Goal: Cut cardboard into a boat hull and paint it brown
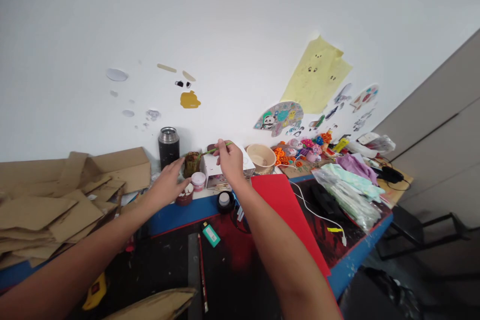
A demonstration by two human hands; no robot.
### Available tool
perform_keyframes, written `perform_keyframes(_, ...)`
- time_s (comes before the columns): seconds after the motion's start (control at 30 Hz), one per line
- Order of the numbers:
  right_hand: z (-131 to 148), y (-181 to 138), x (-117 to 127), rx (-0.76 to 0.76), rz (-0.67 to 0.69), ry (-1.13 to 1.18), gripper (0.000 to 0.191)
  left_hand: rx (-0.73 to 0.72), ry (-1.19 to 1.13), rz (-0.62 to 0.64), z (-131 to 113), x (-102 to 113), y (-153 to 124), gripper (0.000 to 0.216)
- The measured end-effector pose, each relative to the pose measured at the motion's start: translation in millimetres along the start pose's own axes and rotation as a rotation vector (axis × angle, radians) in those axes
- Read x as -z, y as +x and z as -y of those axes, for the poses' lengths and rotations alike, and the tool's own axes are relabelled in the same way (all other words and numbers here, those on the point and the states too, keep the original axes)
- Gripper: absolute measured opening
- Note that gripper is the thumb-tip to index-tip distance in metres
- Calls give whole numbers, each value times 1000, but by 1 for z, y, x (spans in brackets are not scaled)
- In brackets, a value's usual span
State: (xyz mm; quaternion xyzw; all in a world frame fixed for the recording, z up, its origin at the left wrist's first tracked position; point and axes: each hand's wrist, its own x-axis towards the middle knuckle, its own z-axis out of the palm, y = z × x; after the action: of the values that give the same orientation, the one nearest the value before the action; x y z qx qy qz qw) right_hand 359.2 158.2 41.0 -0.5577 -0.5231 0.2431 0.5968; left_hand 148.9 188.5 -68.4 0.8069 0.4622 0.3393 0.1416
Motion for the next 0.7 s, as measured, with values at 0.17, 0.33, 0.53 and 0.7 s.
perform_keyframes(0.17,-14,-2,-6,-25,36,10,47,46,-10,-10,-3,-2,15,73)
perform_keyframes(0.33,-33,2,-16,-83,39,74,48,133,-20,-4,-9,-11,34,78)
perform_keyframes(0.53,-46,6,-29,-151,32,168,48,244,-23,-4,-11,-17,41,72)
perform_keyframes(0.7,-54,5,-34,-231,17,216,47,288,-17,7,-10,-13,43,54)
